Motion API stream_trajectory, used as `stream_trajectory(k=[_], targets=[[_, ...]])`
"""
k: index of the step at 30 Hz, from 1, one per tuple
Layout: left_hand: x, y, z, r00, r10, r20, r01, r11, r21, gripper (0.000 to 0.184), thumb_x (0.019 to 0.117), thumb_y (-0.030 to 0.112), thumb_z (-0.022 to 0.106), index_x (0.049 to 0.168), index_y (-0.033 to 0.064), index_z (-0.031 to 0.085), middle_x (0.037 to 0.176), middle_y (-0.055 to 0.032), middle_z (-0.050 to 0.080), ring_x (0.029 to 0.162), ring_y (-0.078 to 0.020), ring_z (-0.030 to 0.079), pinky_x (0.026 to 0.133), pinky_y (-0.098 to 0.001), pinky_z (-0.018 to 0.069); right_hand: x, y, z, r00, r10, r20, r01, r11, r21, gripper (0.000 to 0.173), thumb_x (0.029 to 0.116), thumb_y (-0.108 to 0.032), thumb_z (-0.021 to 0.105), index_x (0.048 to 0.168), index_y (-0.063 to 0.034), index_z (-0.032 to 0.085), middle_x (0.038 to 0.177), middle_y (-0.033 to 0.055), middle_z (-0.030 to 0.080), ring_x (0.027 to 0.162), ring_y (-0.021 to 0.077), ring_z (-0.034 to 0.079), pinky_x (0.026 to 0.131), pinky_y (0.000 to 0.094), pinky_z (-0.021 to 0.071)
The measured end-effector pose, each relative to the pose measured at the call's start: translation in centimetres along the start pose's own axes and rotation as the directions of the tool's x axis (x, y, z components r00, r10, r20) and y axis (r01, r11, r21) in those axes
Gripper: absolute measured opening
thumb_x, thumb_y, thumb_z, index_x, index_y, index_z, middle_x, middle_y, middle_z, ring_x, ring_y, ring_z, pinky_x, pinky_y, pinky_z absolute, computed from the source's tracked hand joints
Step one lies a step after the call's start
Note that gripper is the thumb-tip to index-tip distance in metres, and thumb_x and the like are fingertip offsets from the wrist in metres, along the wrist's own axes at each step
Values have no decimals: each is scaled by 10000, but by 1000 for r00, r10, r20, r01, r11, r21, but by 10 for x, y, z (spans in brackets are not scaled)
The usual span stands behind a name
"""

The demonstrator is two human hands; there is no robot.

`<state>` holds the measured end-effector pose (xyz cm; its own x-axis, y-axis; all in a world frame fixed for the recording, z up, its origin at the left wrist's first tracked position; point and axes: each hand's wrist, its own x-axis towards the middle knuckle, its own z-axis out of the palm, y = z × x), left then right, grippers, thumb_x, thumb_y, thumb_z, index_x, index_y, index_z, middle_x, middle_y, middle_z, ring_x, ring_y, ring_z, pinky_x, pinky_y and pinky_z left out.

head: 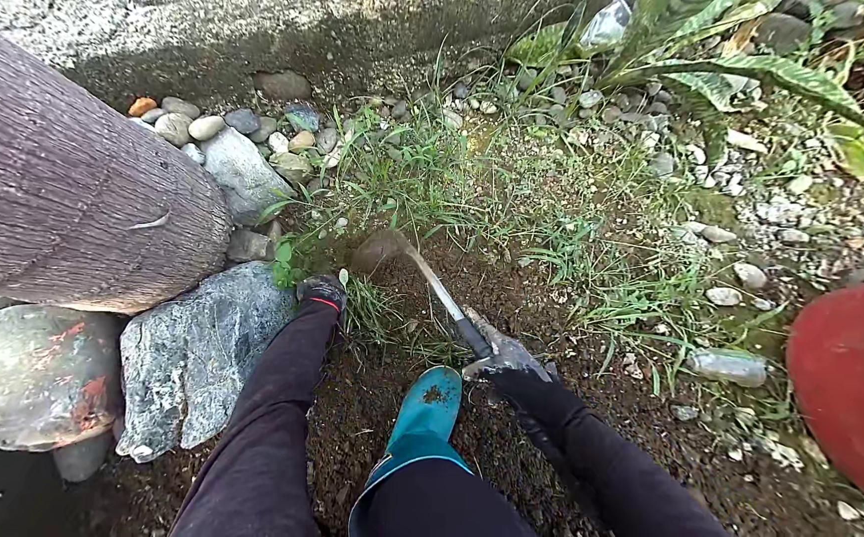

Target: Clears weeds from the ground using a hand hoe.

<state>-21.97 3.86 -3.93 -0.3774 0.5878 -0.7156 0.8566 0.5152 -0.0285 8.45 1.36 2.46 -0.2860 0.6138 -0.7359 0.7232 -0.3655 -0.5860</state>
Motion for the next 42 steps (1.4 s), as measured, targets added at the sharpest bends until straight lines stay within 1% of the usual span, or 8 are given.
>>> stream_trajectory(k=[4, 8, 14, 19, 22, 30, 35, 42], targets=[[5, -4, 4, 999, -11, -49, 10, 1000, -30, 432, 1042, 240, 543, 1371, -37, 586, 1429, -281, 565, 1372, -436, 512, 1120, -617, 398, 12, -20, 23, 987, -22, -158, 67, 956, 286, 1038, 856, -92, 778, 1646, -254, 125, 1267, 229, 587, 873, 306, 658, 704, 493, 576], [-4, -13, 5, 998, 33, -52, -33, 999, 4, 442, 1045, 242, 533, 1387, -35, 580, 1461, -281, 541, 1412, -437, 471, 1159, -616, 357, 23, -6, 42, 995, -17, 97, 31, 989, -148, 977, 864, -129, 767, 1644, -199, 182, 1358, 259, 589, 1185, 399, 622, 998, 583, 493], [-55, -30, 16, 972, 233, -4, -233, 972, 20, 436, 1015, 244, 568, 1364, -18, 593, 1400, -272, 586, 1351, -448, 523, 1110, -647, 397, 2, -12, 17, 998, -59, -4, 58, 982, 179, 1038, 824, -80, 782, 1644, -288, 180, 1307, 232, 592, 911, 339, 666, 688, 519, 573], [-89, -25, 40, 835, 481, 267, -495, 869, -15, 395, 1048, 192, 532, 1374, -27, 577, 1361, -273, 608, 1302, -438, 564, 1082, -634, 425, 5, -11, 36, 998, -63, 19, 62, 998, 32, 995, 868, -126, 750, 1646, -214, 136, 1276, 248, 614, 1007, 345, 677, 846, 534, 569], [-91, -16, 16, 903, 395, 167, -415, 903, 109, 399, 1062, 195, 478, 1392, -12, 563, 1385, -270, 594, 1314, -449, 554, 1069, -644, 429, 10, 8, 34, 984, 11, 176, 27, 977, -212, 1045, 853, -97, 769, 1655, -259, 119, 1380, 280, 572, 1200, 447, 604, 1003, 637, 461], [5, -4, -12, 978, 92, -189, -67, 989, 132, 574, 992, 147, 616, 1506, -35, 439, 1464, -317, 509, 1362, -478, 499, 1110, -607, 421, 15, -46, 34, 987, -49, -152, 98, 937, 335, 1008, 886, -105, 752, 1645, -269, 109, 1174, 204, 614, 766, 273, 666, 611, 450, 587], [31, -20, -29, 982, -109, -153, 107, 994, -16, 478, 1026, 202, 595, 1405, -83, 535, 1481, -320, 498, 1415, -460, 457, 1145, -606, 384, 47, -46, 54, 997, -39, 66, 53, 974, -219, 975, 900, -126, 695, 1657, -246, 92, 1392, 252, 575, 1212, 416, 609, 1007, 606, 472], [26, -19, -22, 984, -138, -110, 129, 988, -83, 394, 1048, 178, 556, 1337, -88, 590, 1428, -311, 552, 1379, -434, 507, 1130, -577, 406, 33, -73, 45, 990, -75, -119, 105, 959, 264, 954, 883, -123, 755, 1636, -218, 177, 1248, 225, 610, 882, 297, 679, 696, 461, 586]])
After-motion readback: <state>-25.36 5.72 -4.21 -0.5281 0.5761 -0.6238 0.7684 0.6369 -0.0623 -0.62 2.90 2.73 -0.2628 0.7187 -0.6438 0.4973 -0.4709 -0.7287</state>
